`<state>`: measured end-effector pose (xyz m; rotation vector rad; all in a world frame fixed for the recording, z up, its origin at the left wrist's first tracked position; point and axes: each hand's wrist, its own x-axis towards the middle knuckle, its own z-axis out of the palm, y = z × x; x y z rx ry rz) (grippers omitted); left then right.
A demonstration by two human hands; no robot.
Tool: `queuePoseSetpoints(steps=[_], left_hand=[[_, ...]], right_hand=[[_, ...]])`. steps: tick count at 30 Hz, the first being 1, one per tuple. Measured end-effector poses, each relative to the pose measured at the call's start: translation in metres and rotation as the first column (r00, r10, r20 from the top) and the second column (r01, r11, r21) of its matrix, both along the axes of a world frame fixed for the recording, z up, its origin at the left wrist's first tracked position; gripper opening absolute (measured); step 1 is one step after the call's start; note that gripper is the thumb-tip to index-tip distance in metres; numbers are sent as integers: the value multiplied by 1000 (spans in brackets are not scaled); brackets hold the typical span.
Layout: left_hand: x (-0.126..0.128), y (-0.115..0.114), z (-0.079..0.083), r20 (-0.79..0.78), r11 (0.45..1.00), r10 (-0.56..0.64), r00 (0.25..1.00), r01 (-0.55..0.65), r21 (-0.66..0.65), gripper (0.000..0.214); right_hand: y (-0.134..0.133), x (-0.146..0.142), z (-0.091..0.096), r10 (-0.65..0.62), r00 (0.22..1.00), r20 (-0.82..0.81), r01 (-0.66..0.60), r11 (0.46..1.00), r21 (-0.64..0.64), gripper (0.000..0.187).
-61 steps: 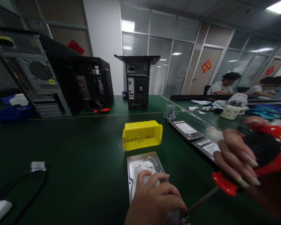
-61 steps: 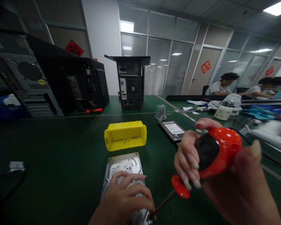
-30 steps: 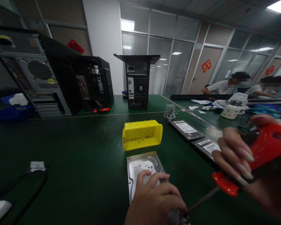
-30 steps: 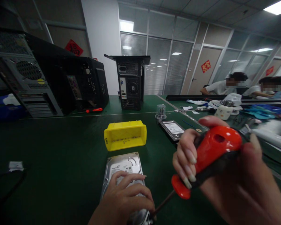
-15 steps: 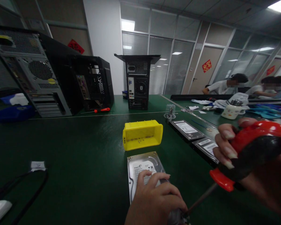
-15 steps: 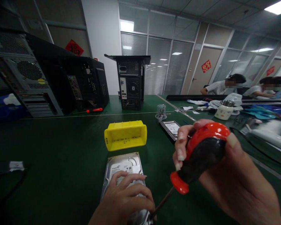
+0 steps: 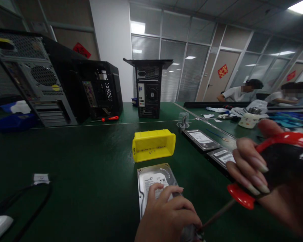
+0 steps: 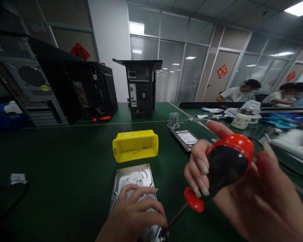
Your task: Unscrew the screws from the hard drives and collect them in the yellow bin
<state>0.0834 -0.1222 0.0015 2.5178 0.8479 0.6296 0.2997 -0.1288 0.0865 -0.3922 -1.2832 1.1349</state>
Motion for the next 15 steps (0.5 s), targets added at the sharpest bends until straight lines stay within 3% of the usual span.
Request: queuePoseSetpoints(steps=[4, 10, 15], left_hand=[[0, 1, -4, 16, 1000, 2, 1000, -2, 7, 18], [0, 1, -7, 37, 1000, 11, 999, -12, 15, 18], [0, 0, -6, 43, 1000, 12, 999, -13, 19, 16]], right_hand=[[3, 6, -5, -43, 999, 23, 44, 998, -49, 36], [4, 21, -11, -67, 996, 58, 68, 998, -8, 36], [6, 24, -11, -19, 997, 70, 19, 1000, -1, 36]])
